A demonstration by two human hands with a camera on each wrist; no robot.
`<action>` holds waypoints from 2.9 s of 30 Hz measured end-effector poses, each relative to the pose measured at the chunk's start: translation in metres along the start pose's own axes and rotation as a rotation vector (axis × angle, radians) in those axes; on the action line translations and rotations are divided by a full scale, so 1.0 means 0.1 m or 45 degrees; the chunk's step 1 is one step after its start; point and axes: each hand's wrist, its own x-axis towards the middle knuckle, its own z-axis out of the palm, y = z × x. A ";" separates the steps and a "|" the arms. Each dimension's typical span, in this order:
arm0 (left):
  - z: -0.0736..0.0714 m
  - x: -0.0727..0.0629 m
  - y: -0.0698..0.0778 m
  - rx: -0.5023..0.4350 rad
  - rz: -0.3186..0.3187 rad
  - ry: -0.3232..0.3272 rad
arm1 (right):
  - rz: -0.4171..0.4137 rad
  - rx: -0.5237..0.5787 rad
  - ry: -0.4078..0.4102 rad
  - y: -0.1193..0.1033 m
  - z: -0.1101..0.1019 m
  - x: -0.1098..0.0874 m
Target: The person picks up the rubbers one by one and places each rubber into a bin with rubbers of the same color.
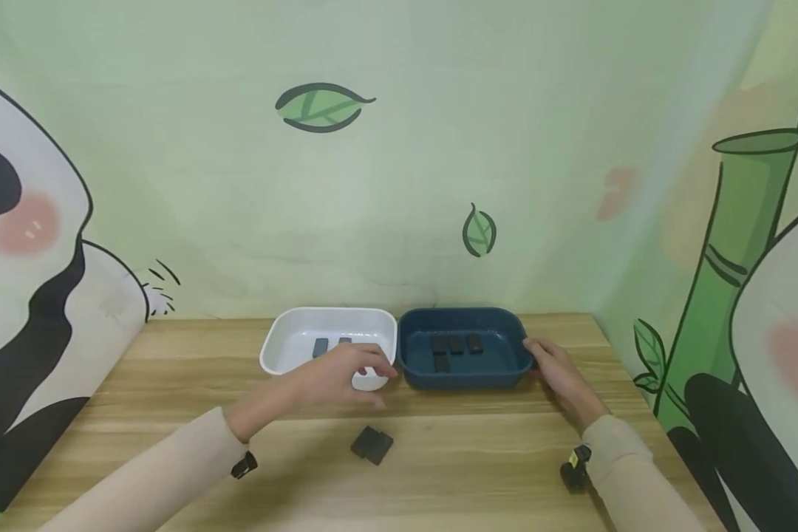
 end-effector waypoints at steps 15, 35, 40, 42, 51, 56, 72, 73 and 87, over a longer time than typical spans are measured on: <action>0.47 -0.46 -0.07 0.156 -0.090 -0.269 | -0.025 0.009 -0.028 0.01 0.01 0.01; 0.59 -0.44 -0.16 0.178 -0.137 -0.256 | -0.039 0.017 -0.006 0.02 0.00 0.02; 0.58 -0.42 -0.17 0.190 -0.129 -0.266 | -0.035 0.004 -0.006 0.01 0.00 0.02; 0.58 -0.42 -0.18 0.189 -0.122 -0.268 | -0.034 -0.003 -0.011 0.01 0.00 0.02; 0.59 -0.44 -0.19 0.167 -0.135 -0.262 | -0.014 0.006 -0.028 -0.01 0.02 0.02; 0.53 -0.45 -0.21 0.160 -0.105 -0.238 | -0.027 0.006 -0.033 -0.01 0.01 0.04; 0.24 -0.33 -0.02 0.135 -0.059 -0.115 | -0.017 0.006 -0.028 0.00 0.00 -0.01; 0.23 -0.30 0.00 0.143 -0.042 -0.098 | -0.015 0.007 -0.029 0.00 0.01 -0.01; 0.19 0.33 0.08 0.140 -0.015 0.075 | 0.020 -0.013 -0.018 -0.02 -0.01 0.00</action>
